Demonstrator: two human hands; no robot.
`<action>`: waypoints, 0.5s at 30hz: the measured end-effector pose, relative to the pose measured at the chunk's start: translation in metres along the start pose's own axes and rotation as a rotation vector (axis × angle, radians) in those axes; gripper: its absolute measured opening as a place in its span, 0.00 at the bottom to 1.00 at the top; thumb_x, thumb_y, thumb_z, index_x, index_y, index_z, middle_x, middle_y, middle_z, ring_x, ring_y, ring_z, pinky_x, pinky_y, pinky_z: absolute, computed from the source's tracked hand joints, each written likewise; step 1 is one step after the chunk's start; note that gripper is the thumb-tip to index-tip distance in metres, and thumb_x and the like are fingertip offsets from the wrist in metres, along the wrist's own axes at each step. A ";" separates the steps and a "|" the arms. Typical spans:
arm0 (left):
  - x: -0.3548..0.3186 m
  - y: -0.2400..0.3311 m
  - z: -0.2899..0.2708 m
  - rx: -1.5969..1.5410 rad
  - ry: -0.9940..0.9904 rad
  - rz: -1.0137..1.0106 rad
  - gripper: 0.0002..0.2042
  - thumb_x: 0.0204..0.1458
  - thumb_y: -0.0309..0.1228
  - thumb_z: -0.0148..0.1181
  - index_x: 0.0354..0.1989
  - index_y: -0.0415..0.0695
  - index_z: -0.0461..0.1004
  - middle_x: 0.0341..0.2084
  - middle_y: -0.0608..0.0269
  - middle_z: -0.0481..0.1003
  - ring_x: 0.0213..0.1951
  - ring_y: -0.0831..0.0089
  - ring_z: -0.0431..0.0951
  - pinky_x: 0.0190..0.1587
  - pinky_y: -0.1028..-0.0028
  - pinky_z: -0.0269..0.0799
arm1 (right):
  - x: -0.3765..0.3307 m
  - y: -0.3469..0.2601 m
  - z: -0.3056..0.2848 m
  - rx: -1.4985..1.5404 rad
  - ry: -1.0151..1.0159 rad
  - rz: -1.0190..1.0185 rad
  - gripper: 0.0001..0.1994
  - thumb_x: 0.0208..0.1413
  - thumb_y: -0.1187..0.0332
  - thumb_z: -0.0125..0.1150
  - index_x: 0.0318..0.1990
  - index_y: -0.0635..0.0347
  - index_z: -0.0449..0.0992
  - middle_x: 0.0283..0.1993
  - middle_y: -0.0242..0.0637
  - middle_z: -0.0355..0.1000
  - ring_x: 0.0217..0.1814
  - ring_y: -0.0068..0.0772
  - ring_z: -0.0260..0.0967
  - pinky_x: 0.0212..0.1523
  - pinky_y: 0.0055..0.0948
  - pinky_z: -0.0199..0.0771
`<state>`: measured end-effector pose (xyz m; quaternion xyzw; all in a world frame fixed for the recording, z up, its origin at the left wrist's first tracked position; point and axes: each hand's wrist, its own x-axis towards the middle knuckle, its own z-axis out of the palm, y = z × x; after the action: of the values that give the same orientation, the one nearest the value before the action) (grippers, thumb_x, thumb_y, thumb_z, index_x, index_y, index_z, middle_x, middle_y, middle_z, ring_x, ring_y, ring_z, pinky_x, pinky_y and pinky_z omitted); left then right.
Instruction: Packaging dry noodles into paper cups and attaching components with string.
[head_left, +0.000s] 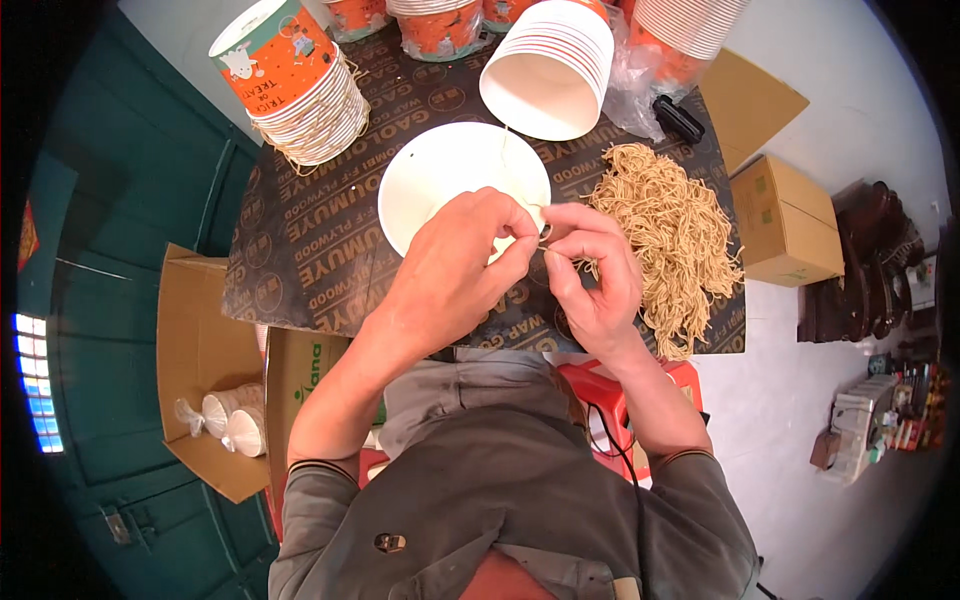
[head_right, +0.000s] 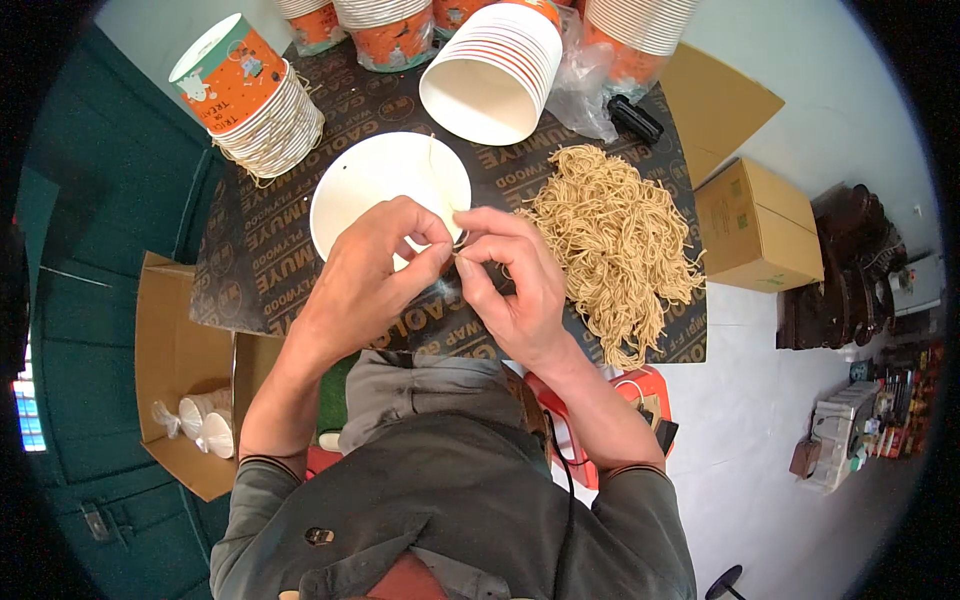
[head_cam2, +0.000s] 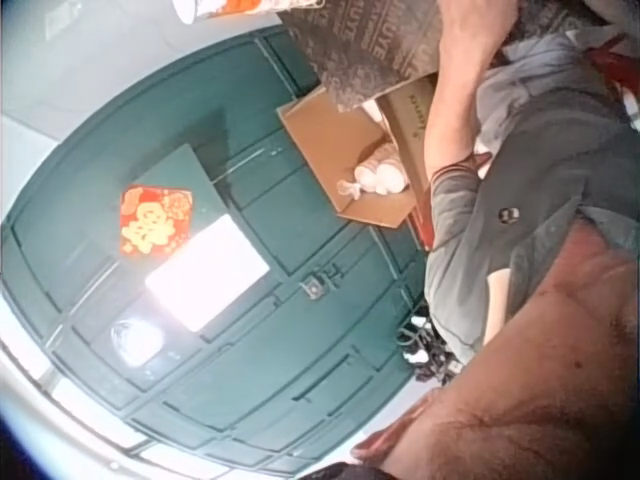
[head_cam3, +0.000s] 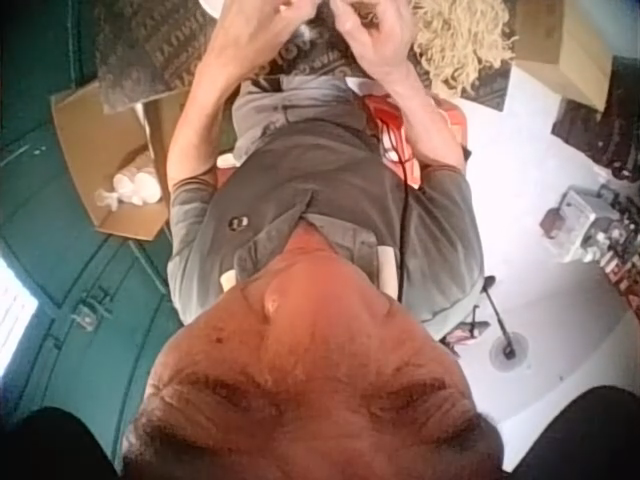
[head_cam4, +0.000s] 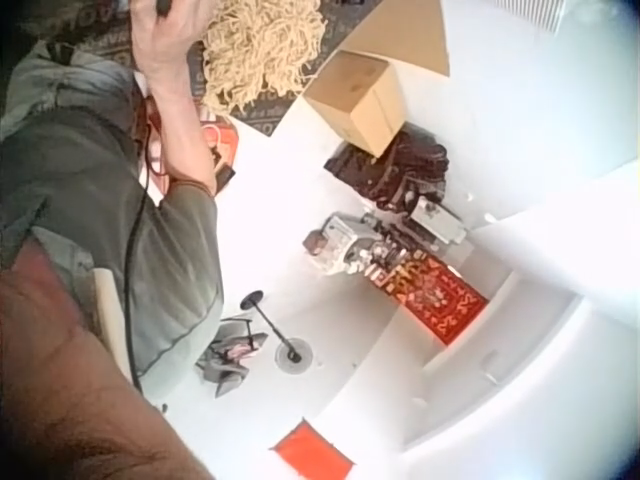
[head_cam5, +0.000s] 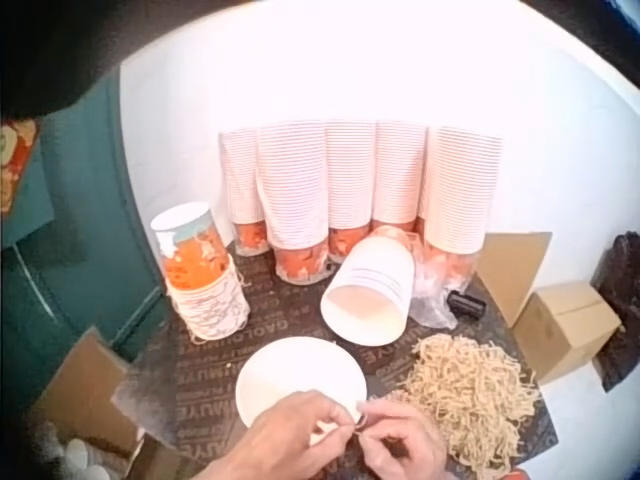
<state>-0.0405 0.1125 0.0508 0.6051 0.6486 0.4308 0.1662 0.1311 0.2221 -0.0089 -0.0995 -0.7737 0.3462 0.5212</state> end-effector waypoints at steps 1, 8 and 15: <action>0.000 0.000 0.000 0.001 0.001 -0.001 0.06 0.65 0.25 0.67 0.45 0.37 0.79 0.39 0.56 0.81 0.42 0.66 0.84 0.47 0.65 0.81 | 0.002 0.002 0.000 0.003 -0.022 -0.014 0.07 0.65 0.81 0.69 0.47 0.64 0.79 0.54 0.45 0.80 0.50 0.36 0.80 0.53 0.33 0.81; 0.000 -0.001 -0.001 0.005 0.005 0.038 0.06 0.66 0.25 0.66 0.46 0.37 0.78 0.38 0.56 0.79 0.41 0.64 0.82 0.47 0.65 0.80 | -0.009 0.005 0.007 0.116 -0.014 0.183 0.06 0.69 0.79 0.67 0.49 0.64 0.77 0.46 0.42 0.81 0.44 0.33 0.79 0.44 0.30 0.80; -0.001 0.001 -0.002 -0.016 -0.004 -0.005 0.06 0.68 0.26 0.65 0.47 0.36 0.77 0.40 0.54 0.81 0.42 0.64 0.84 0.48 0.64 0.80 | -0.008 0.008 0.003 0.062 -0.028 0.185 0.07 0.68 0.78 0.68 0.49 0.63 0.77 0.55 0.45 0.78 0.47 0.33 0.80 0.48 0.31 0.80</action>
<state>-0.0416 0.1111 0.0523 0.6030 0.6462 0.4344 0.1735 0.1301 0.2222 -0.0208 -0.1494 -0.7574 0.4181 0.4788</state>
